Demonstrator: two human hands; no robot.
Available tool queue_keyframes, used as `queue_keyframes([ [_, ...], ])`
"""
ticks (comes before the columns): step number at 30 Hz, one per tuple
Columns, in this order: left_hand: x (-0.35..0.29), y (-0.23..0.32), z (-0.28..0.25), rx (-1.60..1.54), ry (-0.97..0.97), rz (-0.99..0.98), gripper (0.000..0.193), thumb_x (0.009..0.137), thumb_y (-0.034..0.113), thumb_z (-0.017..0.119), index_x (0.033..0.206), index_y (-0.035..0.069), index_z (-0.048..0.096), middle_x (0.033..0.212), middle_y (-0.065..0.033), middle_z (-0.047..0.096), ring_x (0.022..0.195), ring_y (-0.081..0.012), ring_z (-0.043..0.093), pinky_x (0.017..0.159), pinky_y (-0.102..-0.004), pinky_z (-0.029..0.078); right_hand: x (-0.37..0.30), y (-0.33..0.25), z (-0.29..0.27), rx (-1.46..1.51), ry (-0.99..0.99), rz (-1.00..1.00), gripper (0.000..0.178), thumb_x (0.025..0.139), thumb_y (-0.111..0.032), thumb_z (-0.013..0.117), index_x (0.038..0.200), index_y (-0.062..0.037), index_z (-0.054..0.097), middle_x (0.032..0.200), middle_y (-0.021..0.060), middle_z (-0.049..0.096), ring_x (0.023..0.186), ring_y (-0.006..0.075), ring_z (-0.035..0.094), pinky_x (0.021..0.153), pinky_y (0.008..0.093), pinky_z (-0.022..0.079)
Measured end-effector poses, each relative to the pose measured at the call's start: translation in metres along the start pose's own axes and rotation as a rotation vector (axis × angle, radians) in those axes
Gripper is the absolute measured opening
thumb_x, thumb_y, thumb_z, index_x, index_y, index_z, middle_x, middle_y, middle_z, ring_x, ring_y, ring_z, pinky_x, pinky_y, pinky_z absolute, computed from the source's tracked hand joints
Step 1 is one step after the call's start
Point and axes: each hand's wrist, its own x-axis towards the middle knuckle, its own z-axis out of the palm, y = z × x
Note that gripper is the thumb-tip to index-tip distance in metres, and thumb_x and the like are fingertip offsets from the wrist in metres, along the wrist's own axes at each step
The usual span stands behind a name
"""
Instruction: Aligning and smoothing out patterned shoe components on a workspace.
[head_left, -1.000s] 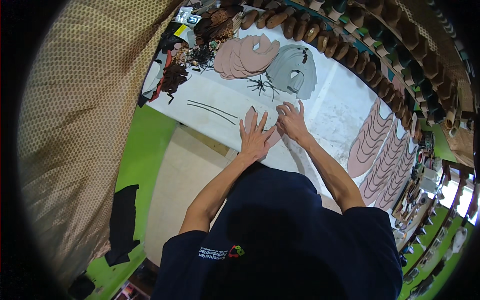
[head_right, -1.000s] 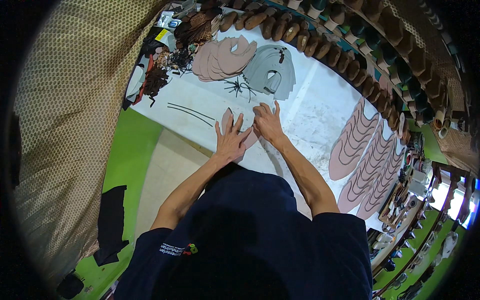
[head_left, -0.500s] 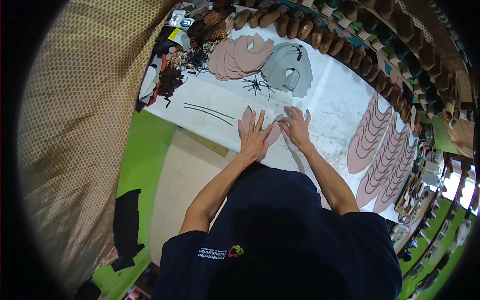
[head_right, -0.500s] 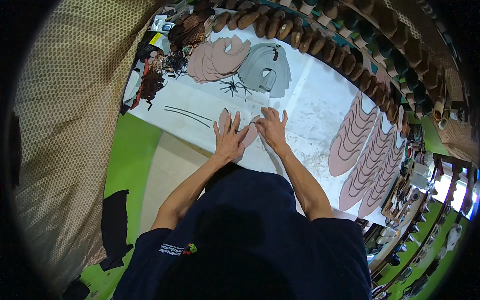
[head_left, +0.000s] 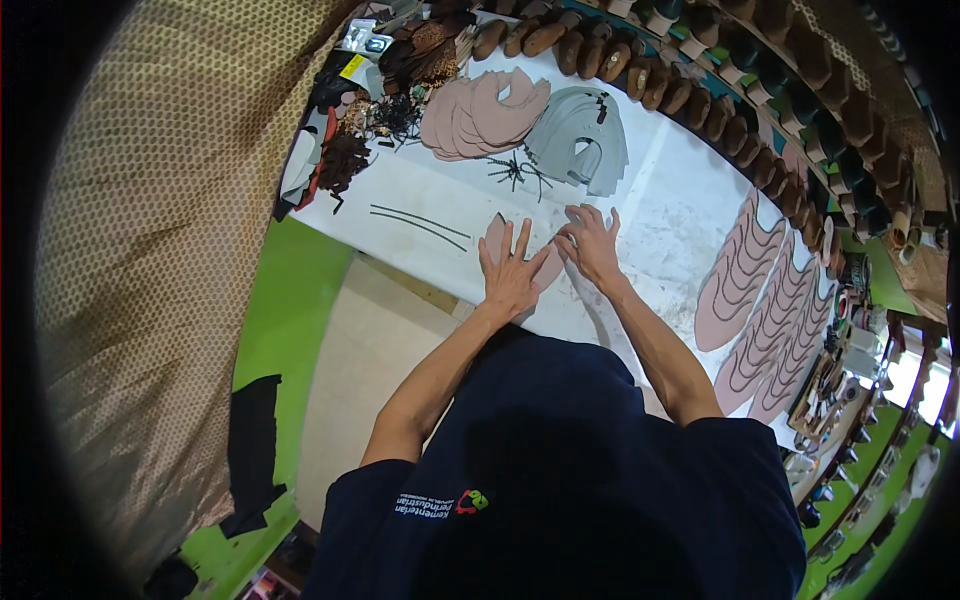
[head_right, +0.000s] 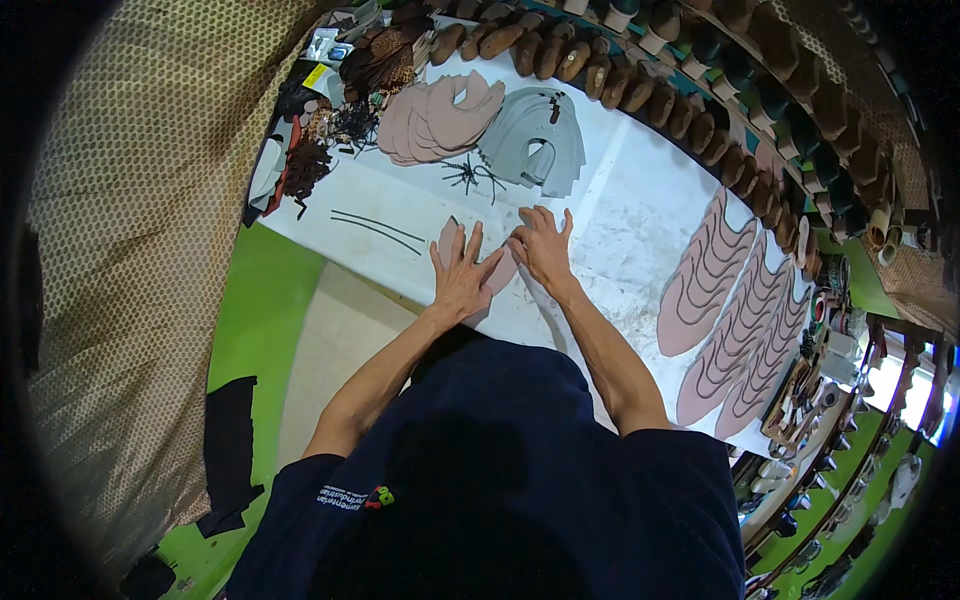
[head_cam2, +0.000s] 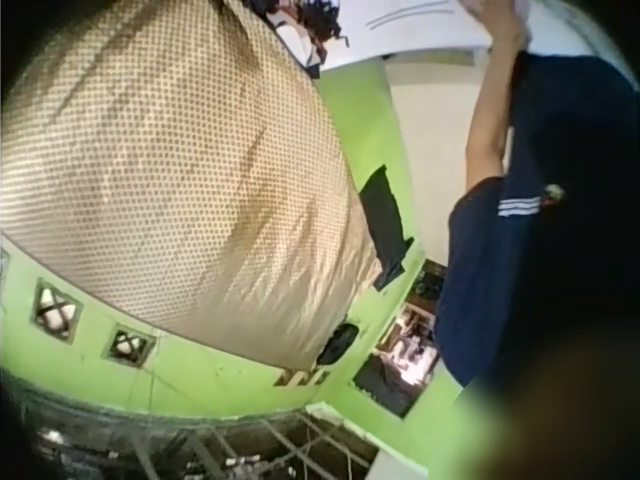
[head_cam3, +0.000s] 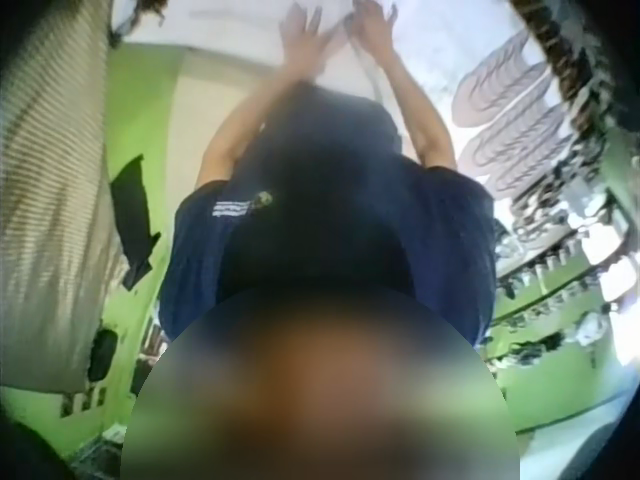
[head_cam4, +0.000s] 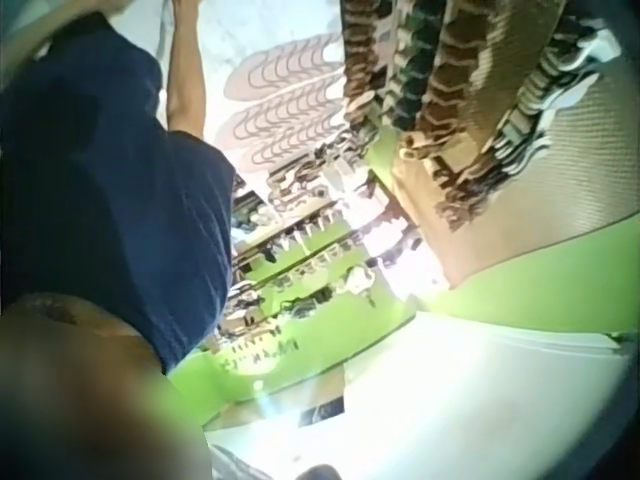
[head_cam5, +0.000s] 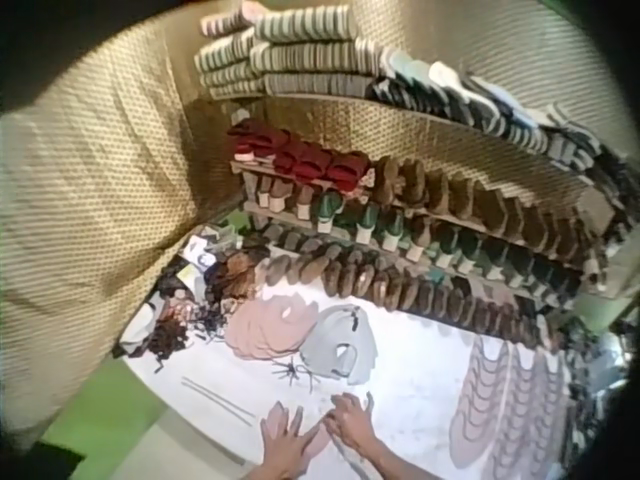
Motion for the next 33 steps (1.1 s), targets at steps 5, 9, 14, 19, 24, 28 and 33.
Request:
queue_keyframes([
  [5,0.004,0.003,-0.005,0.017,-0.052,-0.026,0.083,0.077,0.017,0.075,0.156,0.035,0.055,0.181,-0.0111,0.008,0.165,-0.0407,0.004,0.119,-0.0805,0.005,0.003,0.002,0.004,0.001,0.002,0.017,0.018,0.093,-0.03,0.074,0.095,-0.0143,0.082,0.139,0.006,0.064,0.142,0.0311,0.049,0.121,0.0737,0.014],
  [9,0.005,0.004,-0.008,-0.011,-0.034,-0.027,0.085,0.076,0.019,0.076,0.157,0.035,0.054,0.181,-0.0114,0.007,0.165,-0.0409,0.004,0.119,-0.0806,0.004,0.005,0.002,0.002,-0.024,-0.033,0.025,0.018,0.095,-0.032,0.073,0.096,-0.0151,0.081,0.141,0.0061,0.063,0.144,0.0308,0.047,0.12,0.0741,0.016],
  [14,0.008,0.002,-0.009,0.017,-0.058,-0.014,0.085,0.076,0.022,0.078,0.157,0.034,0.054,0.181,-0.0113,0.007,0.165,-0.0403,0.004,0.119,-0.0802,0.004,0.008,0.001,0.0,-0.055,-0.013,-0.021,0.02,0.094,-0.032,0.075,0.094,-0.0127,0.08,0.142,0.0063,0.063,0.142,0.0282,0.049,0.121,0.0715,0.017],
  [19,0.008,0.001,-0.003,0.013,-0.018,0.003,0.084,0.073,0.02,0.075,0.154,0.032,0.057,0.18,-0.0139,0.01,0.164,-0.0445,0.008,0.116,-0.0835,0.008,0.003,0.003,0.0,-0.048,0.028,-0.007,0.021,0.093,-0.031,0.075,0.091,-0.0111,0.08,0.141,0.006,0.063,0.139,0.027,0.052,0.121,0.0711,0.019],
  [24,0.016,0.006,-0.005,-0.076,-0.012,-0.032,0.072,0.079,0.024,0.075,0.15,0.028,0.062,0.18,-0.0151,0.011,0.164,-0.0441,0.009,0.116,-0.0832,0.008,0.002,0.004,0.001,-0.041,0.045,0.016,0.023,0.095,-0.033,0.075,0.092,-0.0113,0.08,0.14,0.0061,0.063,0.139,0.027,0.051,0.121,0.0712,0.018],
  [28,0.016,0.004,0.003,-0.058,0.043,-0.017,0.062,0.087,0.029,0.071,0.148,0.029,0.063,0.179,-0.016,0.013,0.164,-0.0426,0.009,0.117,-0.0828,0.007,0.006,0.002,0.002,-0.024,0.047,0.008,0.024,0.095,-0.034,0.075,0.092,-0.011,0.08,0.14,0.0064,0.063,0.14,0.0279,0.05,0.12,0.0721,0.016],
  [33,0.014,0.002,0.009,0.008,0.142,0.031,0.057,0.093,0.033,0.069,0.149,0.032,0.063,0.179,-0.0146,0.014,0.164,-0.0417,0.01,0.117,-0.0828,0.006,0.009,0.004,0.0,-0.039,0.013,0.015,0.026,0.095,-0.036,0.076,0.092,-0.0108,0.08,0.141,0.0052,0.062,0.141,0.0265,0.049,0.12,0.0709,0.017],
])
